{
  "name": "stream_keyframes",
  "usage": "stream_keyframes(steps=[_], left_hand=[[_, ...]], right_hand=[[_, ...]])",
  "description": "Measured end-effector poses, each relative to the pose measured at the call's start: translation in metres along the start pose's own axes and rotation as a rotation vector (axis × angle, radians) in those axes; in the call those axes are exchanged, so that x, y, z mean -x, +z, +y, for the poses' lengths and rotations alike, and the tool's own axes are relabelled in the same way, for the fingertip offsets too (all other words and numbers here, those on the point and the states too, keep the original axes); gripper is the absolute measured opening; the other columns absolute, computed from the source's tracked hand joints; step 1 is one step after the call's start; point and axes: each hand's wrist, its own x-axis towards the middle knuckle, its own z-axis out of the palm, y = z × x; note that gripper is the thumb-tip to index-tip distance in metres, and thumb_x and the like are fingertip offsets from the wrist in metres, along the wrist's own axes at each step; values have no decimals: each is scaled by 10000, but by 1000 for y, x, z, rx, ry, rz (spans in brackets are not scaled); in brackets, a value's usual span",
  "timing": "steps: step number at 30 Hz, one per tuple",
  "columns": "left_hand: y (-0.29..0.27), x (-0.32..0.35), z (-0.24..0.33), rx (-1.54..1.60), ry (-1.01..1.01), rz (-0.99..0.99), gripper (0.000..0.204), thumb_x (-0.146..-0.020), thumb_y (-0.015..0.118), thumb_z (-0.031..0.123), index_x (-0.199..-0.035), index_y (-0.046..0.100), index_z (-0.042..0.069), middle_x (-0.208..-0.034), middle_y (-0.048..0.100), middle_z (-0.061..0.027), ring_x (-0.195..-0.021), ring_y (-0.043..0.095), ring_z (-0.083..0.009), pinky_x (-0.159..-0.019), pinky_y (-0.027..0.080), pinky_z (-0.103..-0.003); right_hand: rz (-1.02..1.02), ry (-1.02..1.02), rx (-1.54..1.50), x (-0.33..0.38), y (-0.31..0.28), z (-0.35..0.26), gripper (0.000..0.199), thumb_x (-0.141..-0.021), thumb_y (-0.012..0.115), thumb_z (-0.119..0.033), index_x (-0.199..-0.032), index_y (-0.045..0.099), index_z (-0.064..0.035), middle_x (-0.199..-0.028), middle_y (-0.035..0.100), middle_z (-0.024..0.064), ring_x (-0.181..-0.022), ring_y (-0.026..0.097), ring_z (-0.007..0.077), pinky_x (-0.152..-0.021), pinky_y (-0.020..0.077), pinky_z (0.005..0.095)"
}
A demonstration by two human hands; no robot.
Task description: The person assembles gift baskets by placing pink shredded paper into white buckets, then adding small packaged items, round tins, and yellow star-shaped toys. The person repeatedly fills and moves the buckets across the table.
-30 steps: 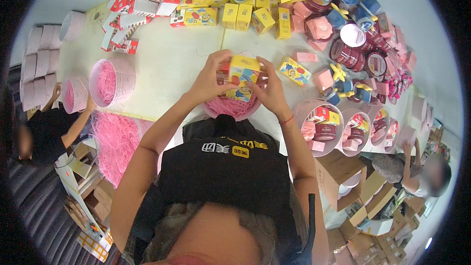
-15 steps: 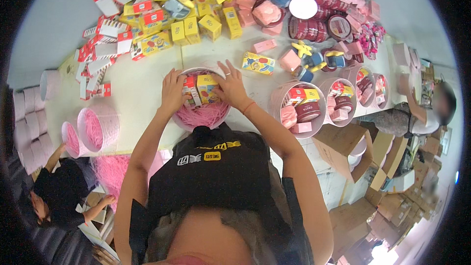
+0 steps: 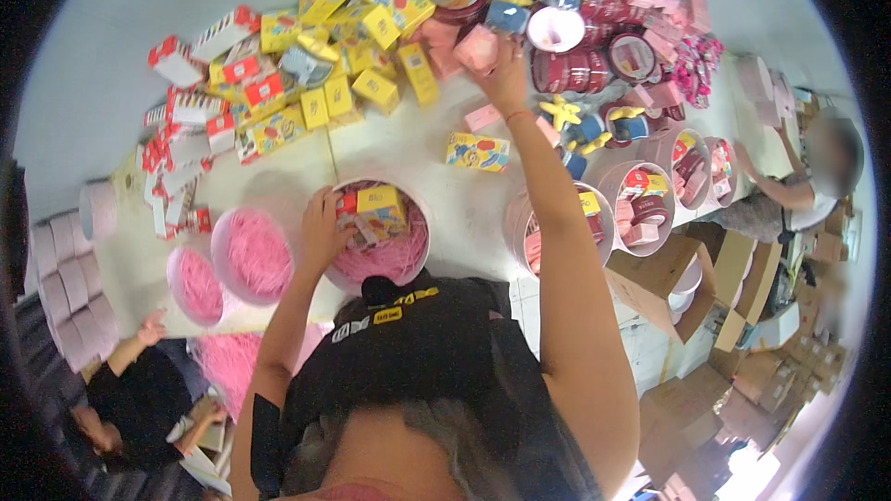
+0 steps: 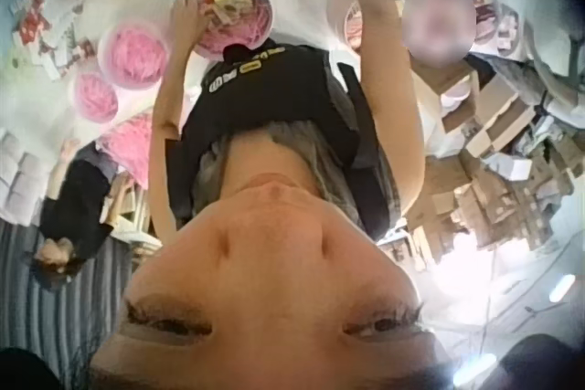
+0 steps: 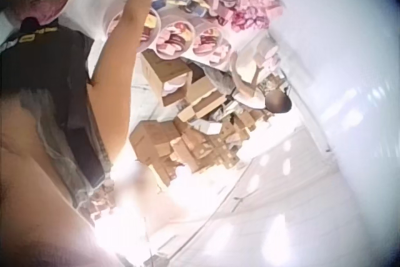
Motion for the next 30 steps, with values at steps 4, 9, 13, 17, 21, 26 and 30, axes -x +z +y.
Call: stream_keyframes(steps=[4, 9, 13, 17, 21, 26, 30], left_hand=[[-2, -7, -6, 54, 38, -13, 718, -591, 868, 167, -1213, 518, 96, -1291, 507, -152, -1181, 511, -380, -973, 446, -466], [-12, -2, -9, 53, -15, -73, 676, -633, 851, 204, -1220, 529, 110, -1280, 517, -132, -1179, 520, -361, -976, 454, -460], [-14, 0, -20, 80, 62, -17, 595, -699, 796, 152, -1222, 515, 102, -1297, 505, -166, -1164, 532, -376, -937, 470, -449], [-37, 14, -18, 219, 167, 1, 540, -769, 718, 136, -1265, 509, 89, -1253, 537, -182, -1165, 531, -383, -959, 459, -453], [-2, 58, -7, 204, 313, -99, 586, -728, 754, 200, -1247, 518, 65, -1214, 558, -181, -1157, 532, -383, -967, 448, -457], [28, 78, 4, 16, 226, -71, 672, -610, 823, 208, -1206, 535, 87, -1087, 582, -101, -1043, 566, -319, -869, 451, -447], [12, 77, 29, -83, 96, -34, 723, -557, 841, 187, -1211, 538, 136, -1096, 562, -86, -1080, 543, -302, -1061, 326, -507]], right_hand=[[-171, 224, -143, 32, -13, -24, 771, -657, 852, -311, -1255, 487, 12, -1122, 570, 235, -1008, 558, 423, -868, 471, 483], [-680, -155, -657, 128, -94, -196, 791, -609, 861, -235, -1270, 494, 0, -1127, 551, 190, -1037, 543, 392, -904, 470, 439], [-741, -371, -494, 196, -70, -231, 807, -597, 854, -245, -1280, 494, -10, -1162, 540, 164, -1073, 532, 366, -921, 468, 433], [-701, -437, -441, 208, -62, -245, 766, -593, 841, -277, -1232, 520, -3, -1148, 540, 168, -1057, 530, 360, -916, 472, 443], [-701, -478, -308, 225, -47, -232, 674, -668, 745, -220, -1247, 491, 12, -1230, 538, 199, -1141, 532, 383, -958, 481, 440], [-843, -349, -585, 190, -75, -199, 687, -718, 814, -228, -1300, 491, -57, -1311, 521, 196, -1238, 500, 379, -1052, 421, 452], [-510, 278, -459, 109, -105, -74, 480, -801, 748, -208, -1226, 575, -67, -1236, 576, 159, -1178, 539, 350, -971, 463, 439]])
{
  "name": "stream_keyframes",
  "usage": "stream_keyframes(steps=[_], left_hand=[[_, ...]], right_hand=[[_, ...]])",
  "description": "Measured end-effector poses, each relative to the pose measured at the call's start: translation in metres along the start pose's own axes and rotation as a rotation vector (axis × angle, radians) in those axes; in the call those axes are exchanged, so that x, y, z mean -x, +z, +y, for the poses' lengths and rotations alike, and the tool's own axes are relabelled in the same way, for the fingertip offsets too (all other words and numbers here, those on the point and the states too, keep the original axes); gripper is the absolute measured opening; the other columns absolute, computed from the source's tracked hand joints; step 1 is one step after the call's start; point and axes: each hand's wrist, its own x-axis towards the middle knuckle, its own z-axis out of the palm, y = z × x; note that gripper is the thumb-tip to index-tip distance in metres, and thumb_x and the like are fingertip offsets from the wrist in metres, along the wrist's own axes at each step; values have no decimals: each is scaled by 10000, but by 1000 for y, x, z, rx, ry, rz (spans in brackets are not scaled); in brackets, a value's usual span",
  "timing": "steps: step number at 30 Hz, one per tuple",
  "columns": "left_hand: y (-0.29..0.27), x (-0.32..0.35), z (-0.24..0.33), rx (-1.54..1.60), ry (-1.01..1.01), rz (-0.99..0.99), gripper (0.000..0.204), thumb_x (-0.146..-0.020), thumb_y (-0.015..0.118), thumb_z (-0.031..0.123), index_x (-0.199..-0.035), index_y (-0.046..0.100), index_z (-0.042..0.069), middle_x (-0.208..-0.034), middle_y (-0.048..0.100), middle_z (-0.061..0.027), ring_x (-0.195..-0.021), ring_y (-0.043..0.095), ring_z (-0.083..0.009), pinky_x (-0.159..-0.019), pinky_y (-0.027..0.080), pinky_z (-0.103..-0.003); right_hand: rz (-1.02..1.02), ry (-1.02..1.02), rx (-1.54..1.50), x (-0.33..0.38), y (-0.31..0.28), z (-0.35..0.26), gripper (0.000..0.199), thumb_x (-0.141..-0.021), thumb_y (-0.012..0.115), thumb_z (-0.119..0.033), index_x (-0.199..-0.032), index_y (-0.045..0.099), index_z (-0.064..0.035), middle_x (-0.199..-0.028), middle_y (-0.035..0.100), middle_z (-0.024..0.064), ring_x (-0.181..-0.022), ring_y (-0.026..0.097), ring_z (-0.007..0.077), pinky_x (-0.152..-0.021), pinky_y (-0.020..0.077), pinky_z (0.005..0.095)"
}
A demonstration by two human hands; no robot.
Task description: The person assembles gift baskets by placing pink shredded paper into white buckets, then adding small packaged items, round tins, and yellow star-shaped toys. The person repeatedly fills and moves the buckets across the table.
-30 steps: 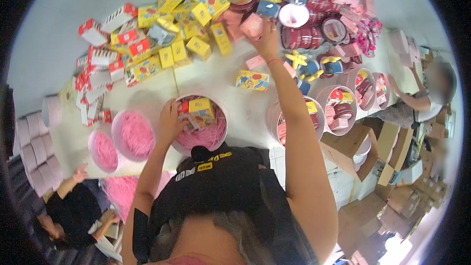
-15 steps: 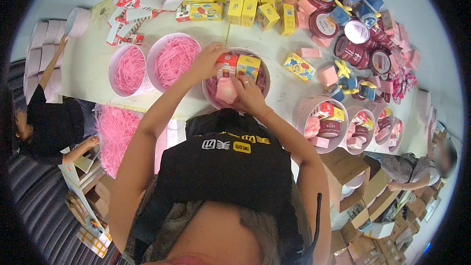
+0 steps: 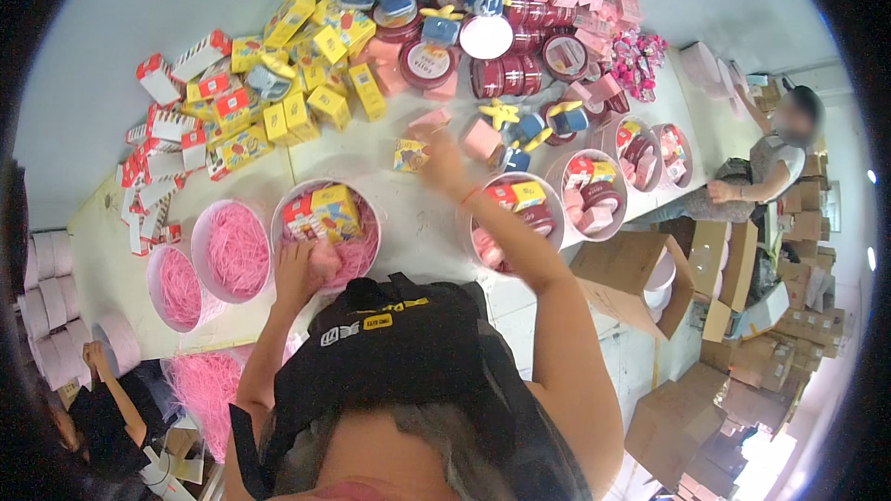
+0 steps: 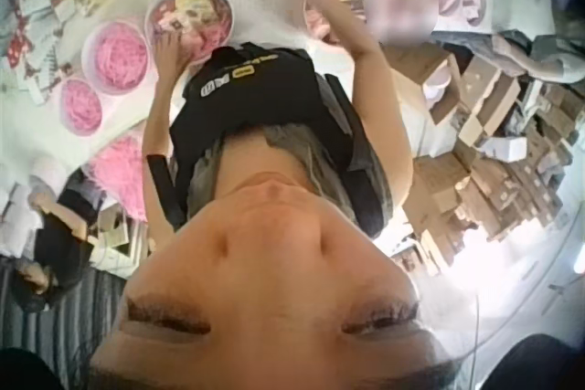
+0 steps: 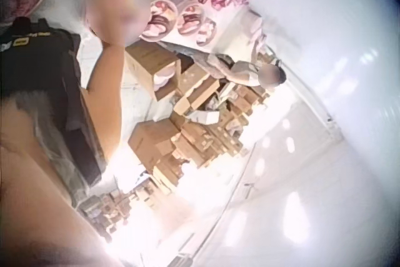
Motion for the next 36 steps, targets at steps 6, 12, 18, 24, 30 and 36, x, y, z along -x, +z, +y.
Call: stream_keyframes(steps=[6, 12, 18, 24, 30, 36], left_hand=[[20, 14, 19, -190, -331, 12, 817, -565, 817, 182, -1320, 504, 177, -1227, 542, -58, -1254, 481, -286, -1128, 73, -694], [21, 9, 16, -216, -377, -90, 874, -576, 814, 226, -1381, 475, 206, -1287, 516, -85, -1224, 528, -315, -1107, 63, -726], [24, 9, 7, -244, -342, -86, 1001, -541, 858, 383, -1432, 429, 230, -1296, 516, -136, -1234, 516, -327, -1106, 121, -709], [13, 4, 13, -265, -258, -28, 928, -533, 851, 384, -1376, 493, 239, -1133, 536, -153, -1129, 543, -335, -1143, 160, -606], [16, 7, 7, -288, -229, -16, 943, -510, 872, 383, -1368, 509, 235, -1127, 548, -127, -1151, 521, -318, -1163, 111, -591], [27, 10, 2, -341, -292, -66, 945, -540, 875, 417, -1388, 491, 256, -1182, 550, -127, -1167, 532, -322, -1167, 81, -599]], right_hand=[[558, 405, 383, -108, -90, 165, 738, -651, 850, -388, -1138, 480, 25, -1151, 563, 265, -1086, 555, 424, -925, 479, 470], [668, 297, 341, -114, -78, 169, 658, -634, 805, -283, -1129, 474, -2, -1047, 607, 247, -980, 593, 427, -860, 497, 474], [425, 104, -155, -18, -86, 65, 461, -692, 771, -73, -1110, 598, 19, -933, 616, 108, -842, 597, 170, -751, 494, 288], [102, -545, 75, 60, 6, -95, 607, -641, 823, -137, -1198, 595, -51, -1003, 604, 108, -954, 565, 275, -849, 452, 400], [-322, -813, 363, 88, 120, -50, 353, -741, 728, -157, -1086, 673, -101, -976, 590, 103, -964, 564, 310, -827, 439, 427], [-264, -664, 236, 57, 98, -73, 276, -755, 741, -194, -1002, 692, -80, -1048, 608, 121, -1033, 569, 329, -877, 466, 428]])
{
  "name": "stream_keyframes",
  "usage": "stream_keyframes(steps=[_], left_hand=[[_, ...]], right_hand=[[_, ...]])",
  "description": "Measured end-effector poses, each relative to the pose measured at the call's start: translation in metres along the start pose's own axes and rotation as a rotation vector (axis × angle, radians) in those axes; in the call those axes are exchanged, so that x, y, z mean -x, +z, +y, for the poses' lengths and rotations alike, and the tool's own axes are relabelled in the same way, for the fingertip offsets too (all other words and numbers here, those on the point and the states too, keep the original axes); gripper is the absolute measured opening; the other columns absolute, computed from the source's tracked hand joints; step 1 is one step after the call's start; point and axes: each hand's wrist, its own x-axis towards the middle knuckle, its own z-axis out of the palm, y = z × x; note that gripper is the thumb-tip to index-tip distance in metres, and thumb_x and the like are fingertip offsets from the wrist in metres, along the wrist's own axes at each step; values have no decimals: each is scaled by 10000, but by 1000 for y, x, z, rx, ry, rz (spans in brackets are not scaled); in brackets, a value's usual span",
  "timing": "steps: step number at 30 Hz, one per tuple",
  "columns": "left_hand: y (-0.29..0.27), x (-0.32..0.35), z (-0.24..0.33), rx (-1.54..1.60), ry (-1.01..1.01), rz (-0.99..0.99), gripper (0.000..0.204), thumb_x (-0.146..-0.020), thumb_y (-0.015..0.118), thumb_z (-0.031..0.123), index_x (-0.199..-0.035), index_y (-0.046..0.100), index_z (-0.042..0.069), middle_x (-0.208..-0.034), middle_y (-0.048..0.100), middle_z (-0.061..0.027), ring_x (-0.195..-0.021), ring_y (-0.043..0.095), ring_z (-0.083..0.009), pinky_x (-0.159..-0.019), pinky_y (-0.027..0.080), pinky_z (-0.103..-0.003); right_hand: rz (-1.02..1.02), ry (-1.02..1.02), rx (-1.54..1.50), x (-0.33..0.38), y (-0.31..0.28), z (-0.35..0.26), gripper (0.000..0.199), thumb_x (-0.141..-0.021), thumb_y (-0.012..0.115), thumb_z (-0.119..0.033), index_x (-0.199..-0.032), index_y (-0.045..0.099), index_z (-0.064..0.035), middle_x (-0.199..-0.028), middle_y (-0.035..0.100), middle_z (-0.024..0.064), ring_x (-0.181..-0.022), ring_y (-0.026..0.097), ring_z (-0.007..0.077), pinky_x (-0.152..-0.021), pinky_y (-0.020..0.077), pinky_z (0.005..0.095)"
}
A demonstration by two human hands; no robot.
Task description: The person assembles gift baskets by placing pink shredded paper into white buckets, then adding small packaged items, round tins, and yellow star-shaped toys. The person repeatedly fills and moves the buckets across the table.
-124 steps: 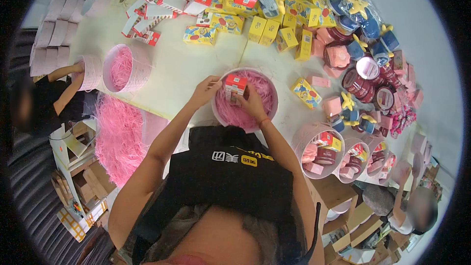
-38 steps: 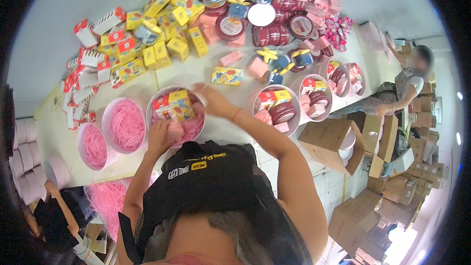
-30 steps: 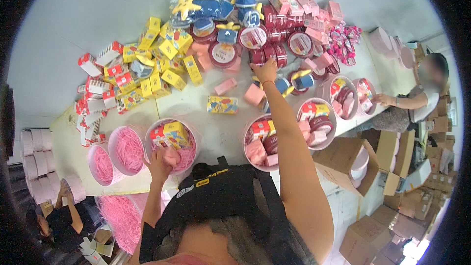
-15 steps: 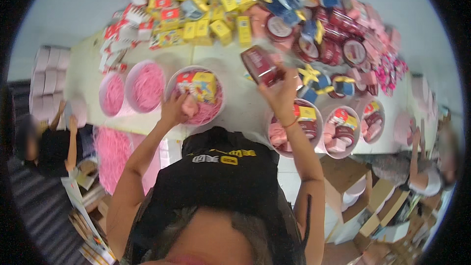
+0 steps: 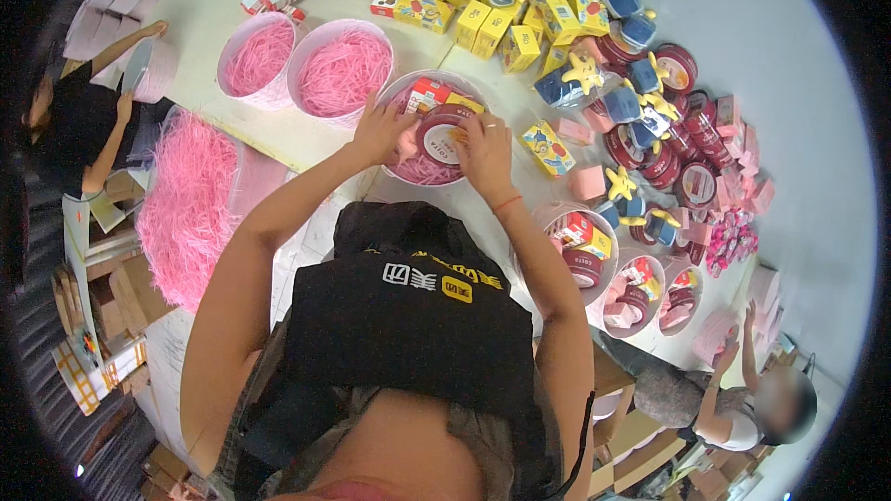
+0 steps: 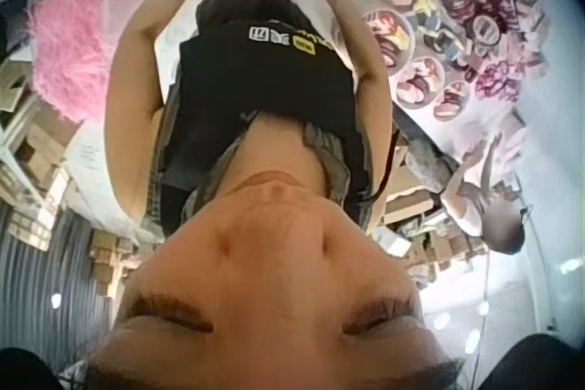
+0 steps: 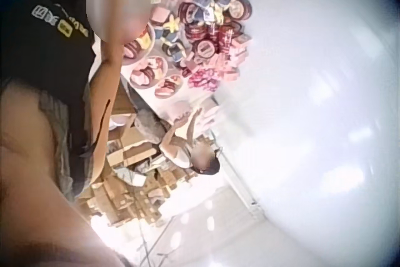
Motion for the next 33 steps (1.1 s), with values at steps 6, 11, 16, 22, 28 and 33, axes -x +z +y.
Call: stream_keyframes(steps=[6, 11, 16, 22, 28, 33], left_hand=[[-11, -3, 3, -41, 15, -87, 866, -617, 837, 444, -1388, 485, 265, -1196, 564, -124, -1172, 549, -314, -1171, 36, -588], [-10, -4, 4, -26, 2, -79, 828, -649, 816, 425, -1388, 485, 250, -1190, 577, -127, -1169, 557, -313, -1178, 12, -585], [-3, -5, 5, 1, -25, -63, 837, -638, 824, 439, -1378, 492, 231, -1167, 588, -129, -1167, 560, -315, -1180, 12, -588], [-11, 0, 10, 72, -26, -15, 809, -626, 844, 318, -1355, 511, 208, -1116, 589, -127, -1087, 596, -313, -1191, 50, -562], [4, -3, 1, 179, 59, 202, 793, -628, 831, 261, -1352, 510, 211, -1011, 582, -99, -992, 599, -286, -1154, 177, -566], [-4, 1, 2, 127, 65, 171, 736, -710, 788, 367, -1369, 498, 212, -1023, 576, -109, -1017, 590, -298, -1127, 224, -604]], right_hand=[[-79, 51, -44, -21, -8, 3, 497, -690, 828, -271, -1108, 652, -67, -1069, 633, 130, -1023, 589, 322, -900, 478, 444], [-86, 377, -473, -23, -38, 34, 560, -703, 825, -321, -1121, 631, -3, -990, 675, 175, -901, 654, 313, -813, 528, 398], [-368, 497, -260, 10, -29, 7, 566, -739, 815, -363, -1113, 622, 14, -930, 662, 211, -895, 655, 336, -800, 525, 407], [-20, 105, -182, -24, -26, -23, 401, -774, 777, -253, -1098, 653, -52, -1036, 651, 189, -931, 623, 372, -832, 502, 425], [-285, 104, 51, -18, 8, 14, 223, -805, 673, -155, -1023, 691, -112, -913, 670, 161, -860, 652, 346, -747, 531, 449], [-240, 60, 263, -22, 27, 13, 83, -738, 648, -136, -718, 724, -110, -755, 696, 132, -767, 697, 294, -648, 550, 428]])
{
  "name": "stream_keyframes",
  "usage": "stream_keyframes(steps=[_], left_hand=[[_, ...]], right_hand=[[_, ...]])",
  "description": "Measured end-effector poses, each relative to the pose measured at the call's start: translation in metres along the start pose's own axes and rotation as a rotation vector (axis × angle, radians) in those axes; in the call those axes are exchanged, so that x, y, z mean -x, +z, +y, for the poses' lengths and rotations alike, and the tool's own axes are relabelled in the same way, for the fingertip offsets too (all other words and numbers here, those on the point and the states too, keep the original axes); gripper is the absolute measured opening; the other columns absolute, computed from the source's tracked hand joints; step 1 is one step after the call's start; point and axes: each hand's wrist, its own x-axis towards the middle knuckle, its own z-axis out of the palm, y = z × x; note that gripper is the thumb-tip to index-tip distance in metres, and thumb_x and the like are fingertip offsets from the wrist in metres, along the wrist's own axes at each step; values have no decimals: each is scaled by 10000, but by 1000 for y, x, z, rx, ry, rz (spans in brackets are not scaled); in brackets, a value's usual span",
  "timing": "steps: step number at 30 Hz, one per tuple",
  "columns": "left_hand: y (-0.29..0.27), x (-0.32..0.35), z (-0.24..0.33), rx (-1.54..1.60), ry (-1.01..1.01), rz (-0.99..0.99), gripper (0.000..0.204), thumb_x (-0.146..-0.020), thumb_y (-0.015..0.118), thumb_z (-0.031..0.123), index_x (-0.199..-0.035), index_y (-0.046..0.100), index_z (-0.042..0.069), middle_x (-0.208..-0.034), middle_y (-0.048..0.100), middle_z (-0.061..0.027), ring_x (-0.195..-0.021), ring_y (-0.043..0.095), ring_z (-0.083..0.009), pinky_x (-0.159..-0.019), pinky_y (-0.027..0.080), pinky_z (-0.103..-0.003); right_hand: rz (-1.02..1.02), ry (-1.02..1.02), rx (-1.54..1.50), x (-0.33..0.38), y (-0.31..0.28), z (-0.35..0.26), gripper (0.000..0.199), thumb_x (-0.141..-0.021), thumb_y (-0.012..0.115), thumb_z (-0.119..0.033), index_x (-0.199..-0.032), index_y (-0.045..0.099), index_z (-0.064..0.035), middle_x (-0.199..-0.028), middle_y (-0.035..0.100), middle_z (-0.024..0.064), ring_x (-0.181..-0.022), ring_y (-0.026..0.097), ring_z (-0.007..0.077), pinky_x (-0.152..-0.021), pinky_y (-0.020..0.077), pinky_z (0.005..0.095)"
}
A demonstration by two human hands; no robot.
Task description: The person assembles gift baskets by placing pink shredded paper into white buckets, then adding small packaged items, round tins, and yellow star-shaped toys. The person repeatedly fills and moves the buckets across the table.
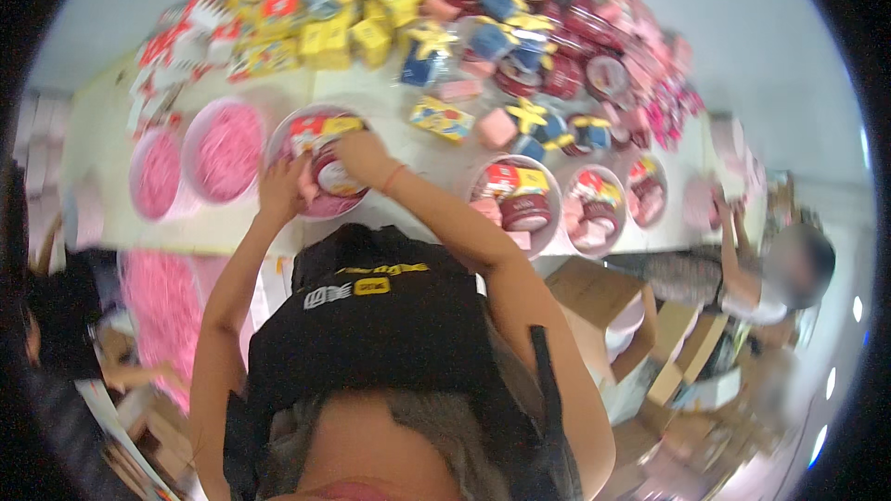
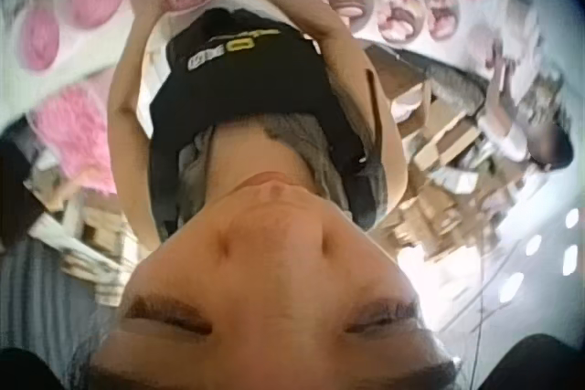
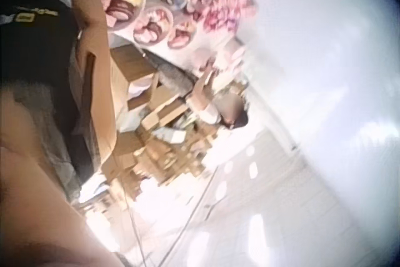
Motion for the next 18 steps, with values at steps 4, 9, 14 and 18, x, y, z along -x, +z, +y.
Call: stream_keyframes(steps=[4, 9, 14, 18], left_hand=[[-5, -4, 7, -58, -1, -123, 917, -633, 814, 278, -1458, 419, 222, -1142, 565, -115, -1087, 592, -299, -1165, 144, -608], [-3, -7, -1, 35, 82, -185, 1037, -580, 854, 252, -1487, 358, 172, -1315, 484, -126, -1225, 522, -328, -1154, 93, -640], [-21, 11, -3, 439, -18, 123, 705, -859, 697, 274, -1422, 384, -12, -1484, 368, -225, -1375, 358, -375, -1132, 231, -511], [2, 27, 14, 516, -318, 365, 650, -912, 620, 205, -1423, 330, -74, -1430, 393, -252, -1321, 393, -411, -1137, 267, -479]], right_hand=[[15, -15, 25, -2, 9, -3, 109, -739, 650, -180, -751, 738, -117, -815, 701, 134, -771, 694, 296, -675, 543, 431], [-225, 85, -362, 17, -31, 25, 147, -818, 646, -193, -903, 722, -100, -971, 677, 125, -929, 658, 312, -801, 533, 425], [353, 582, -215, 151, -51, 250, 339, -755, 704, -142, -1091, 702, -100, -1141, 642, 146, -1099, 585, 306, -926, 473, 411], [714, 1129, 72, 273, -118, 428, 410, -874, 579, -223, -1247, 562, -55, -1084, 625, 211, -983, 606, 385, -862, 495, 464]])
